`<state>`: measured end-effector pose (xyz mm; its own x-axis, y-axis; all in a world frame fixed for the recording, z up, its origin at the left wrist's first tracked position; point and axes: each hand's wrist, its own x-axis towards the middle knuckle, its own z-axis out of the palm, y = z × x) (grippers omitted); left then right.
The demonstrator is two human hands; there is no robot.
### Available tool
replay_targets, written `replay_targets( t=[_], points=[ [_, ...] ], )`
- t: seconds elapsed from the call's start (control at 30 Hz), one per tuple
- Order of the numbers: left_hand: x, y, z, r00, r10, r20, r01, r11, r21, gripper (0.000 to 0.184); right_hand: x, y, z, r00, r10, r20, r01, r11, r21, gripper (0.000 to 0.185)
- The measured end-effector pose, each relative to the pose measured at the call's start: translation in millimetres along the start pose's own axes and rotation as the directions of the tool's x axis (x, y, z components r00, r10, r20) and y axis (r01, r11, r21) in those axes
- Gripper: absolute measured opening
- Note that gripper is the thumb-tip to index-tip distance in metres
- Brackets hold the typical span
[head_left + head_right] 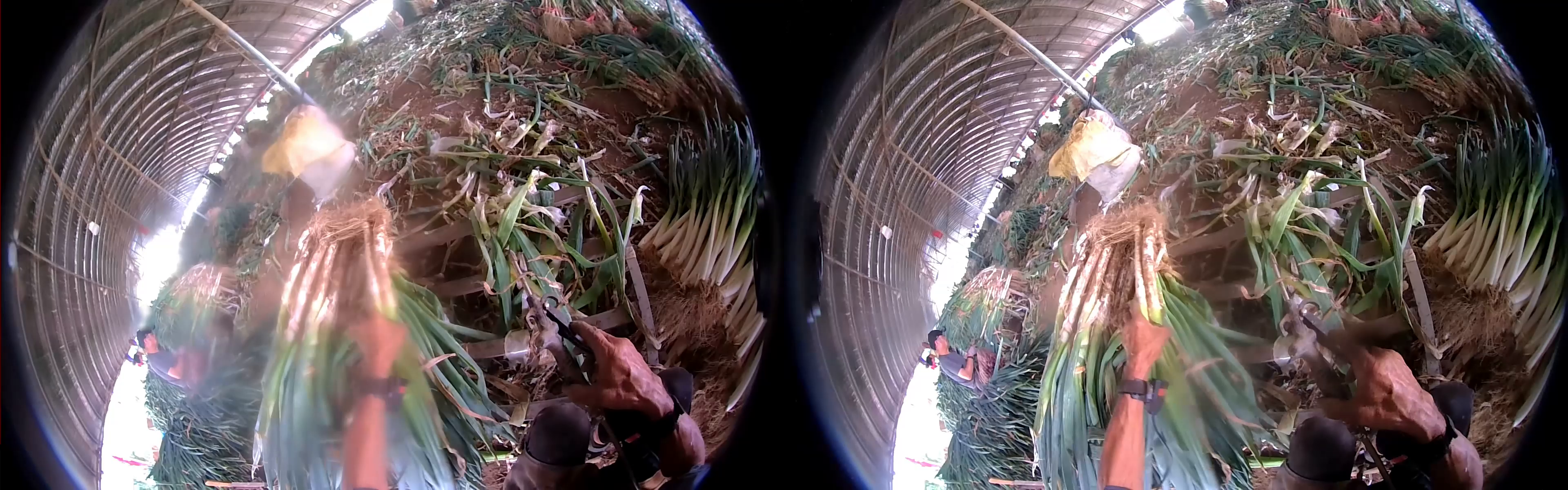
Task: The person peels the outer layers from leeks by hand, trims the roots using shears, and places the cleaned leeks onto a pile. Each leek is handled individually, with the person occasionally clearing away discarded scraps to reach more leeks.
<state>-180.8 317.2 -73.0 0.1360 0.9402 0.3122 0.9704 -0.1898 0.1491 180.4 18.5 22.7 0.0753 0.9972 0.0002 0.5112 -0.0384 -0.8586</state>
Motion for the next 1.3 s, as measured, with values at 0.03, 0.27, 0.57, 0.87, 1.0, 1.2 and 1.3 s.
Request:
replay_targets(
  t=[0.03, 0.27, 0.57, 0.87, 1.0, 1.2, 1.3],
  points=[
    [-13.4, 29.4, -22.7, 0.993, -0.056, 0.103, 0.062, 0.997, -0.053, 0.073, 0.3, 1.3, 1.5, 1.0, 0.005, 0.002, -0.005, 1.0, -0.008, 0.095],
    [-97.0, 89.7, -0.6, 0.992, 0.103, 0.07, -0.086, 0.974, -0.21, 0.078, 4.1, -8.5, 0.2, 1.0, 0.009, 0.027, -0.009, 1.0, 0.009, 0.097],
    [-132.7, 138.8, -16.5, 0.981, 0.19, 0.039, -0.177, 0.958, -0.224, 0.092, 9.2, -20.2, 8.4, 0.997, -0.078, -0.016, 0.079, 0.995, 0.066, 0.047],
    [-137.5, 146.0, 20.2, 0.948, 0.271, 0.166, -0.185, 0.896, -0.404, 0.094, 12.6, -17.2, 16.3, 0.987, -0.163, -0.014, 0.163, 0.986, -0.018, 0.059],
    [-161.6, 167.9, 41.7, 0.936, 0.317, 0.151, -0.26, 0.914, -0.311, 0.095, 12.6, -12.1, 12.4, 0.993, -0.108, 0.04, 0.11, 0.992, -0.054, 0.09],
    [-174.2, 174.6, 38.8, 0.893, 0.294, 0.341, -0.215, 0.944, -0.251, 0.098, 10.7, 1.4, 12.4, 0.993, -0.117, -0.014, 0.112, 0.973, -0.2, 0.092],
    [-154.7, 129.5, 53.5, 0.893, 0.3, 0.335, -0.147, 0.899, -0.412, 0.077, 7.5, 4.5, 13.3, 1.0, 0.015, -0.013, -0.016, 0.988, -0.154, 0.094]
  ],
)
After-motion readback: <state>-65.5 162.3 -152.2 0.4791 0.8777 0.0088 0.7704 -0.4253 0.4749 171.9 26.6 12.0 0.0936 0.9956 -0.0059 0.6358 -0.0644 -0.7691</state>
